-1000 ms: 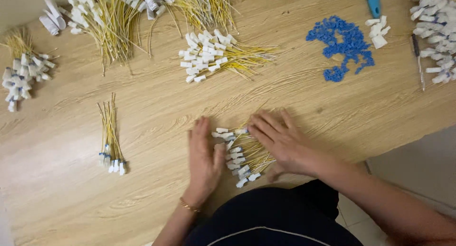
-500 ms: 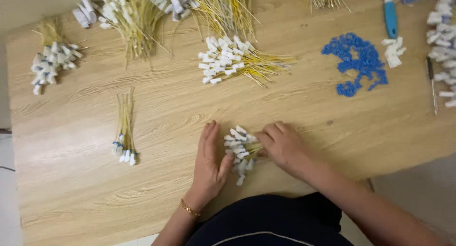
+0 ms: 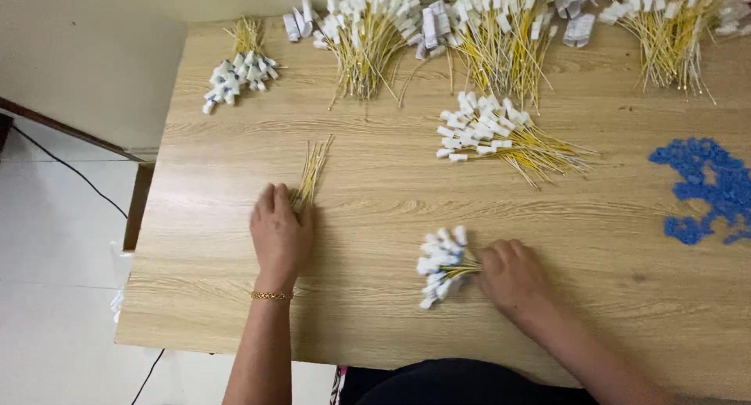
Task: Attaching small blue plastic sleeves to the ends of wire assemblies on a workbench
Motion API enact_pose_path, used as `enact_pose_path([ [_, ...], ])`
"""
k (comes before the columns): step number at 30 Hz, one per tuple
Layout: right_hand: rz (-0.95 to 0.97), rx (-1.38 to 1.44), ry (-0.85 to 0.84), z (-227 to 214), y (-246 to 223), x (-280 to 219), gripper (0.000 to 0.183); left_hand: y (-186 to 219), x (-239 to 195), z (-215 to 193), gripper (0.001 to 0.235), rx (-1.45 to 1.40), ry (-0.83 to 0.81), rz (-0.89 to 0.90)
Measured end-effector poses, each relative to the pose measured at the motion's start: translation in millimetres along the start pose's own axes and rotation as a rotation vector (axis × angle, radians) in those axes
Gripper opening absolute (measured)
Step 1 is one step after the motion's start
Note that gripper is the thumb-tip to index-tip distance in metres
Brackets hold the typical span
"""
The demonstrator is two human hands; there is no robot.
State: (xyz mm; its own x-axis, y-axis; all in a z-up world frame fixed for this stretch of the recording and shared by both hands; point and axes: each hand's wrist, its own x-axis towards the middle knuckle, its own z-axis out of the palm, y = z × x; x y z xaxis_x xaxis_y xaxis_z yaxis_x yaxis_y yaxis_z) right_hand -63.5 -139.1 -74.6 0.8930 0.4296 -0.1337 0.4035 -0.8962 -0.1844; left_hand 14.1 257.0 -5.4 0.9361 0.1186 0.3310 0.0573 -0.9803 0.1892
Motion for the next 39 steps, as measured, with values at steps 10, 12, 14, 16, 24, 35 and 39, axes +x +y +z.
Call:
enact_pose_path([
  [10,-0.566,0.031,0.425,-67,-111,122,0.014,-4,3,5,0.027,-0.032,-0.053,0.047],
  [12,-0.619,0.023,0.540,-59,-119,154,0.017,-6,5,1,0.024,-0.083,-0.174,0.095],
  [14,-0.646,0.014,0.558,-55,-122,175,0.017,2,8,-16,0.034,-0.086,-0.267,0.058],
  [16,-0.676,0.003,0.581,-58,-124,189,0.016,13,15,-35,0.045,-0.088,-0.353,0.019],
  [24,-0.570,0.047,0.548,-71,-129,198,0.022,66,29,-86,0.067,0.152,-0.651,0.101],
  [35,-0.384,0.121,0.634,-71,-94,165,0.019,47,9,-2,0.028,0.236,-0.275,0.029],
  [39,-0.274,0.189,0.656,-47,-80,151,0.013,30,11,19,0.021,0.283,-0.208,0.032],
])
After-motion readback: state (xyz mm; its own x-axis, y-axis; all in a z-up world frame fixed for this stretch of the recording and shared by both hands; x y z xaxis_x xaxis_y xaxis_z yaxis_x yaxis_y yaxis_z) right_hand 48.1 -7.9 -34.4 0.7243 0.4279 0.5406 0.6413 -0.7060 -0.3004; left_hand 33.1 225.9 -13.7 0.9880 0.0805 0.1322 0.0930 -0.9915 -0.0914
